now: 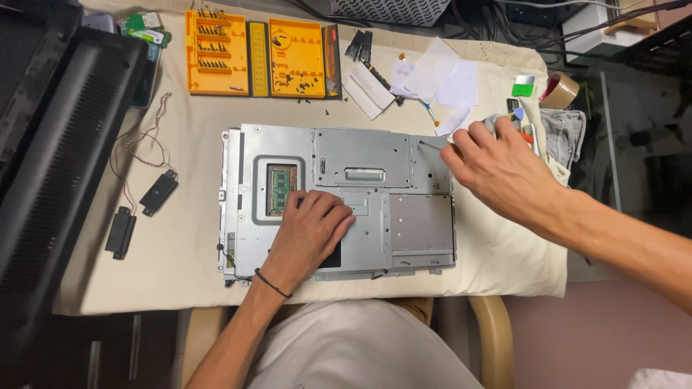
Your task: The person uses a yellow screwdriver to tighten screws on the back metal chassis of an electronic device. They then attach a black plastic frame to the chassis and connect a small black component with wires to the assembly.
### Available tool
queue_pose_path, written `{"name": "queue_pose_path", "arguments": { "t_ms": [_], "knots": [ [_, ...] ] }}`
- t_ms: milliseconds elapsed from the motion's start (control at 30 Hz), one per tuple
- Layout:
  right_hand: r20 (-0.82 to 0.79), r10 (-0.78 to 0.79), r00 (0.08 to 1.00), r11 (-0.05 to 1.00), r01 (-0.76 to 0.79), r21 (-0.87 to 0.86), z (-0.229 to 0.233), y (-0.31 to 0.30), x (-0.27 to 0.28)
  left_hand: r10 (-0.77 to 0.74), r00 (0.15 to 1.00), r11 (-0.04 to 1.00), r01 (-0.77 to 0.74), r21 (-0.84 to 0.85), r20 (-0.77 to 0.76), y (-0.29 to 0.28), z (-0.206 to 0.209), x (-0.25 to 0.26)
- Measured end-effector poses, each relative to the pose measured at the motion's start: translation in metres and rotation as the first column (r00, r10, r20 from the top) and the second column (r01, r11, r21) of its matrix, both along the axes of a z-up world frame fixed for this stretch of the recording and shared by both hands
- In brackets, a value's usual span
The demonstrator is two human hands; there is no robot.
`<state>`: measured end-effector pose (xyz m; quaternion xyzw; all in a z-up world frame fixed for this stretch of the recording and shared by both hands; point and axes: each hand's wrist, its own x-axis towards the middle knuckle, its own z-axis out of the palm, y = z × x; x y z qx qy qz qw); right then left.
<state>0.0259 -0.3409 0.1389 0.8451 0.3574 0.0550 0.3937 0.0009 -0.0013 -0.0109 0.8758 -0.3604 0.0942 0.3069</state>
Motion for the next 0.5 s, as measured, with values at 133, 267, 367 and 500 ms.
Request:
{"name": "queue_pose_path", "arguments": {
  "t_ms": [133,267,367,500],
  "knots": [
    [0.04,-0.002,0.999,0.999,0.0,0.05,0.005,-0.008,-0.008,0.003,1.0,1.0,-0.003,0.0,-0.009,0.0,0.002,-0.001],
    [-0.14,-0.269,0.953,0.92,0.297,0.257,0.021,-0.005,-0.02,0.023,0.99,0.999,-0.018,-0.034,0.138,0.0,0.005,-0.002],
    [-0.296,-0.335,0.894,0.814,0.433,0.387,0.032,-0.003,-0.032,0.023,0.992,0.999,-0.018,-0.039,0.125,0.0,0.006,-0.001],
    [-0.351,-0.298,0.888,0.774,0.44,0.456,0.034,-0.007,-0.046,0.024,0.991,0.999,-0.021,-0.028,0.13,-0.001,0.007,-0.001]
  ]
}}
